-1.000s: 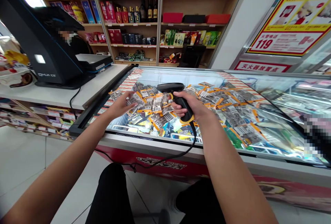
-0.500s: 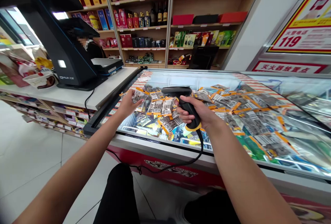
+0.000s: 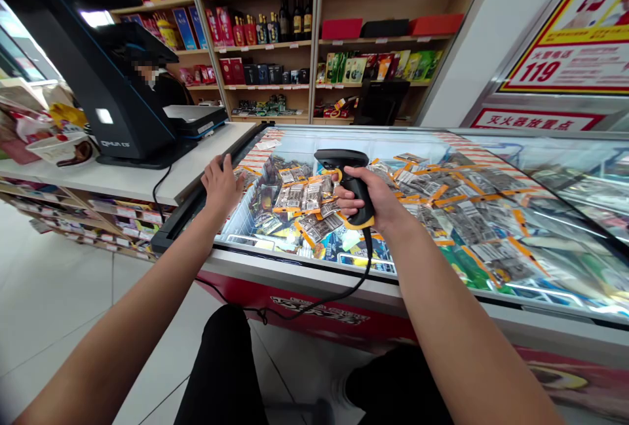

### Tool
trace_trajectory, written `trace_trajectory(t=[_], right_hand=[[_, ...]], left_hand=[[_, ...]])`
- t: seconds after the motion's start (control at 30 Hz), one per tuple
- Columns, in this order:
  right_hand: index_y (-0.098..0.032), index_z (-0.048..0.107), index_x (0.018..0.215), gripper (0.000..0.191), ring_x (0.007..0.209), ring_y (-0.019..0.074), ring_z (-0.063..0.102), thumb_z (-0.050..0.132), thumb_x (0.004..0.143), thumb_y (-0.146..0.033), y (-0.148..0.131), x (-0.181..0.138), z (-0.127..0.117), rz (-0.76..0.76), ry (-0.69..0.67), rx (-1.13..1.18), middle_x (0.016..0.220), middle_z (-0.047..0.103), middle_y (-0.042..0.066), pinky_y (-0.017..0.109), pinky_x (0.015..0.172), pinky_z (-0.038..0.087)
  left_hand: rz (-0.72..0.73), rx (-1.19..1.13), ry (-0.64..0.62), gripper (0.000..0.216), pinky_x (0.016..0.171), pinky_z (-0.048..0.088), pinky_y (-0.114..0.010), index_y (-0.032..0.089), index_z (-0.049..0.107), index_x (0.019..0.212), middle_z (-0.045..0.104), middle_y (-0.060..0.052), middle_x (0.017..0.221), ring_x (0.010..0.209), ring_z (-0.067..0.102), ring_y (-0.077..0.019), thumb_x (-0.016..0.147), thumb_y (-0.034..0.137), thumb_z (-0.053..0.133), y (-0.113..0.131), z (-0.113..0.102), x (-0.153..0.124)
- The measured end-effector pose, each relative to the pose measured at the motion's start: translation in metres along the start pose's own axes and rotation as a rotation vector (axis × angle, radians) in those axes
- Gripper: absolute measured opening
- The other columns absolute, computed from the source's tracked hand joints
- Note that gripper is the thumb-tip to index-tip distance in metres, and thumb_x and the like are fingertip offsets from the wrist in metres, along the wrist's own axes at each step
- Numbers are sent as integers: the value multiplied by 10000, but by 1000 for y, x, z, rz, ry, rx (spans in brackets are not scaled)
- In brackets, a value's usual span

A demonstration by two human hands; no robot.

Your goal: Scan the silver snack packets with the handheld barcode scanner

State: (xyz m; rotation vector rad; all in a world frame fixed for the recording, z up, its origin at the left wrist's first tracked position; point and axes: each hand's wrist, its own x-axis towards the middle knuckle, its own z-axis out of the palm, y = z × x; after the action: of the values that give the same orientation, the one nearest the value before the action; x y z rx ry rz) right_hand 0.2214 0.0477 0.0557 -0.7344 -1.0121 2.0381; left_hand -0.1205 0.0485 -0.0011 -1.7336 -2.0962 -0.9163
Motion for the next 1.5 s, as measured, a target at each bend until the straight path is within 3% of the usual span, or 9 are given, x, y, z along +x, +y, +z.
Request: trace_trajectory(t=[0.17,0.33,0.47,0.7,0.83,0.97,1.07,1.17,1.5], right_hand=[[-173,604,931,246,387,24,251,771,834,-325,-5,0,0,-15,14,28,564,441,-79,139,382,351],[-188,569,896,240,385,28,269,755,847,-332,-3,-1,0,-25,42,14,559,442,-76,141,386,357],[-191,561,904,238,394,36,274,746,857,-333,-3,3,0,-33,48,-24,569,451,-71,150,387,363],[-218,477,814,328,422,56,329,775,853,-348,-34,24,6,120,12,-160,602,503,-34,180,376,400],[-228,495,822,335,413,70,325,785,877,-385,-40,29,5,149,25,-301,603,538,-6,205,339,374],[-228,529,877,290,425,81,365,783,882,-367,-26,27,0,57,63,-305,610,528,-13,212,362,388],[-225,537,886,282,425,81,366,773,878,-379,-18,23,-2,-5,21,-293,609,522,-15,211,368,371],[-219,548,874,296,418,76,350,771,864,-413,-15,21,-1,26,-26,-313,581,493,-22,205,367,349],[-206,588,898,267,407,64,306,758,869,-409,-14,21,3,-34,-64,-370,563,481,-41,201,375,341]], left_hand=[[516,-80,-376,357,1191,369,-627,246,673,1338,466,-146,1653,1512,402,-398,1057,375,494,42,9,4],[526,-164,-534,222,1129,459,-526,225,710,1119,670,-134,1373,1308,588,-337,991,269,535,63,36,34],[457,-289,-473,311,1078,500,-472,208,641,1205,690,-135,1271,1213,635,-325,967,409,628,55,52,40],[233,-301,-446,660,1225,375,-524,166,496,1499,515,-218,1567,1512,427,-395,980,557,617,48,66,37],[139,-271,-487,730,1225,343,-624,177,469,1520,506,-234,1570,1544,363,-466,916,493,730,52,73,42],[174,-444,-349,853,1203,430,-538,190,442,1530,410,-212,1534,1454,477,-385,796,299,864,51,72,43],[234,-591,-278,938,1076,567,-470,253,359,1597,343,-177,1523,1216,632,-275,794,147,832,53,64,40],[273,-653,-254,924,916,646,-404,313,347,1616,364,-153,1502,993,656,-192,831,80,776,55,55,38],[271,-654,-262,872,912,648,-394,309,370,1605,356,-148,1525,970,645,-176,849,59,727,56,43,32]])
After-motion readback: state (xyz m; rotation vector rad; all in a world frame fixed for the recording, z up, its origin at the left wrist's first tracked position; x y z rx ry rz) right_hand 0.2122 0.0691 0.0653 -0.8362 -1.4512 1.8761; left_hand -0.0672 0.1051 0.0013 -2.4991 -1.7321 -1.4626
